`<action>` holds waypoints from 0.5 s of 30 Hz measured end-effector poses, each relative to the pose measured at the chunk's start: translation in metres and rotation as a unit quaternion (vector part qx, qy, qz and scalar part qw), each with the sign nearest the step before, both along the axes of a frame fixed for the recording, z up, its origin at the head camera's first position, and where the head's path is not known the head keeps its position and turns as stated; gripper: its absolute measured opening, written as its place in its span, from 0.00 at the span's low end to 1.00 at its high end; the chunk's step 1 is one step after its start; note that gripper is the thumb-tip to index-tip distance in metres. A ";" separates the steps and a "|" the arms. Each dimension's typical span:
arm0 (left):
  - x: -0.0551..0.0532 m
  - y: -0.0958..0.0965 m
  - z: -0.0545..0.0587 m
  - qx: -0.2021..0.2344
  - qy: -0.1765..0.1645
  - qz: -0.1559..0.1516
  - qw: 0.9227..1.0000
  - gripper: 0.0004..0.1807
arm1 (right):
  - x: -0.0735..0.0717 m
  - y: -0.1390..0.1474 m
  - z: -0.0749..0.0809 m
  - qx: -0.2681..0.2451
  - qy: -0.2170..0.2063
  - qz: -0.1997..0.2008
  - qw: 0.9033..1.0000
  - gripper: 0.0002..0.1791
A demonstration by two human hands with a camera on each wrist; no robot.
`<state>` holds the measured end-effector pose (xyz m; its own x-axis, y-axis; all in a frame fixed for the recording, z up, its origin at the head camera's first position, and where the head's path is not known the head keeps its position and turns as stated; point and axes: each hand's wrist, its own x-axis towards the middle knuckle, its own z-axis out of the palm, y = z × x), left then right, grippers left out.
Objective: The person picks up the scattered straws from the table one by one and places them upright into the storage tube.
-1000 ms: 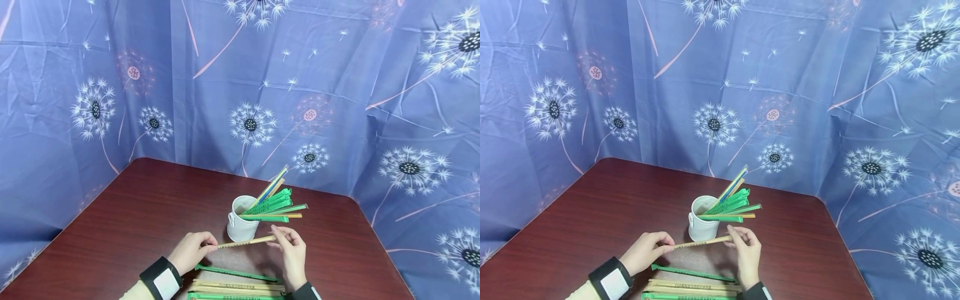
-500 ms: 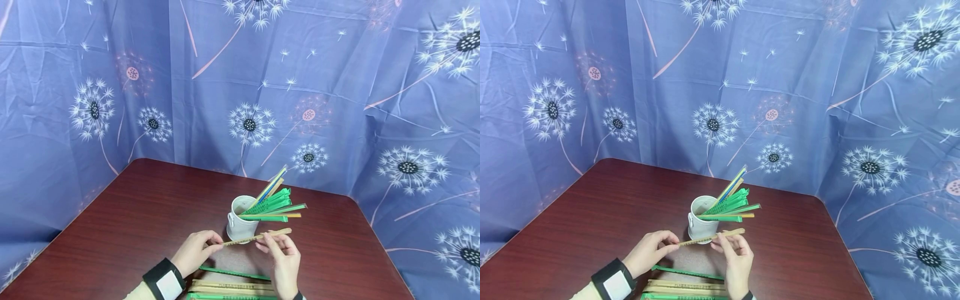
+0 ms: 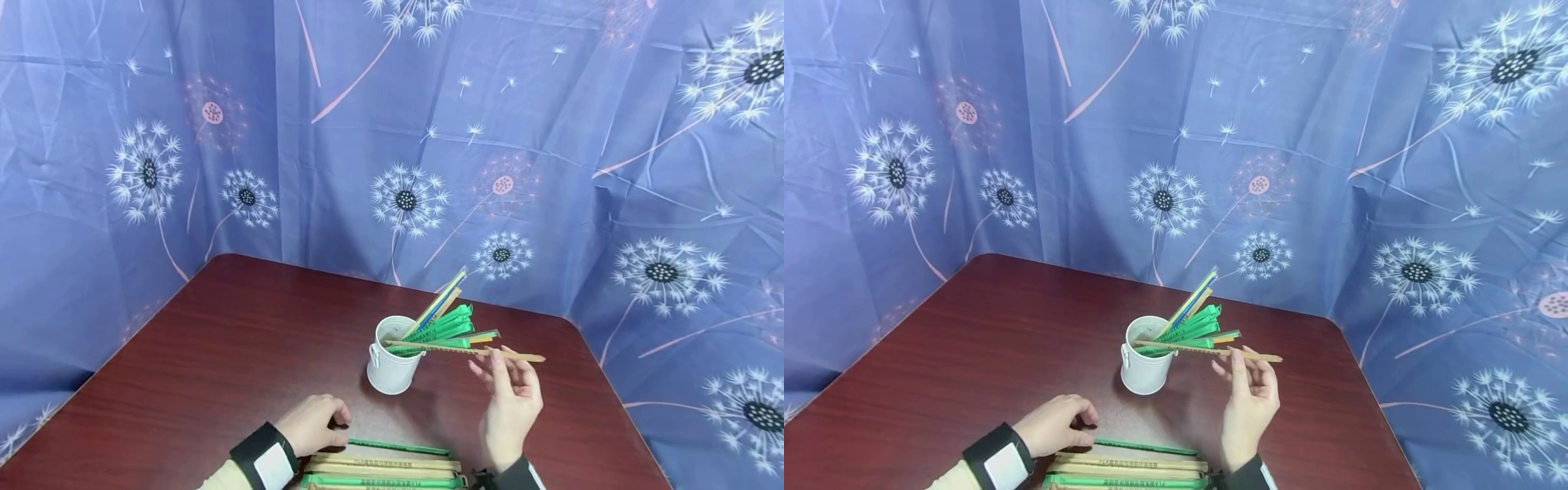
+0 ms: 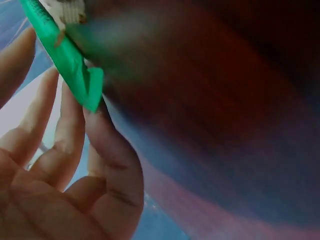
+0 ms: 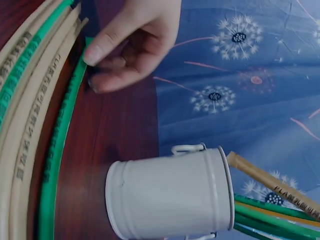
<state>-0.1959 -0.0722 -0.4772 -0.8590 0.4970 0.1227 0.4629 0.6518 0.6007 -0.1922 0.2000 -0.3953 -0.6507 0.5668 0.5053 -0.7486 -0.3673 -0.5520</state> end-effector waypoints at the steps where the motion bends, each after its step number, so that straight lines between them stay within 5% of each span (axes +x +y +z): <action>1: 0.000 -0.001 0.000 -0.004 0.002 -0.001 1.000 0.11 | -0.001 0.002 0.000 0.001 0.000 -0.007 1.000 0.06; 5: 0.000 -0.003 0.000 -0.020 0.002 0.001 1.000 0.09 | -0.005 0.004 -0.004 0.018 -0.018 -0.031 0.999 0.04; 8: 0.001 -0.003 0.000 -0.023 -0.001 0.003 1.000 0.08 | -0.008 0.003 -0.008 0.044 -0.072 -0.048 0.995 0.05; 15: 0.002 -0.004 -0.001 -0.031 0.003 0.000 1.000 0.09 | -0.017 -0.009 -0.017 0.149 -0.216 -0.079 0.962 0.08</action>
<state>-0.1940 -0.0761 -0.4784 -0.8581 0.5040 0.0977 0.4669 0.6870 0.5568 -0.2089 0.1907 -0.4125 -0.7543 0.5473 0.3626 -0.4592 -0.0450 -0.8872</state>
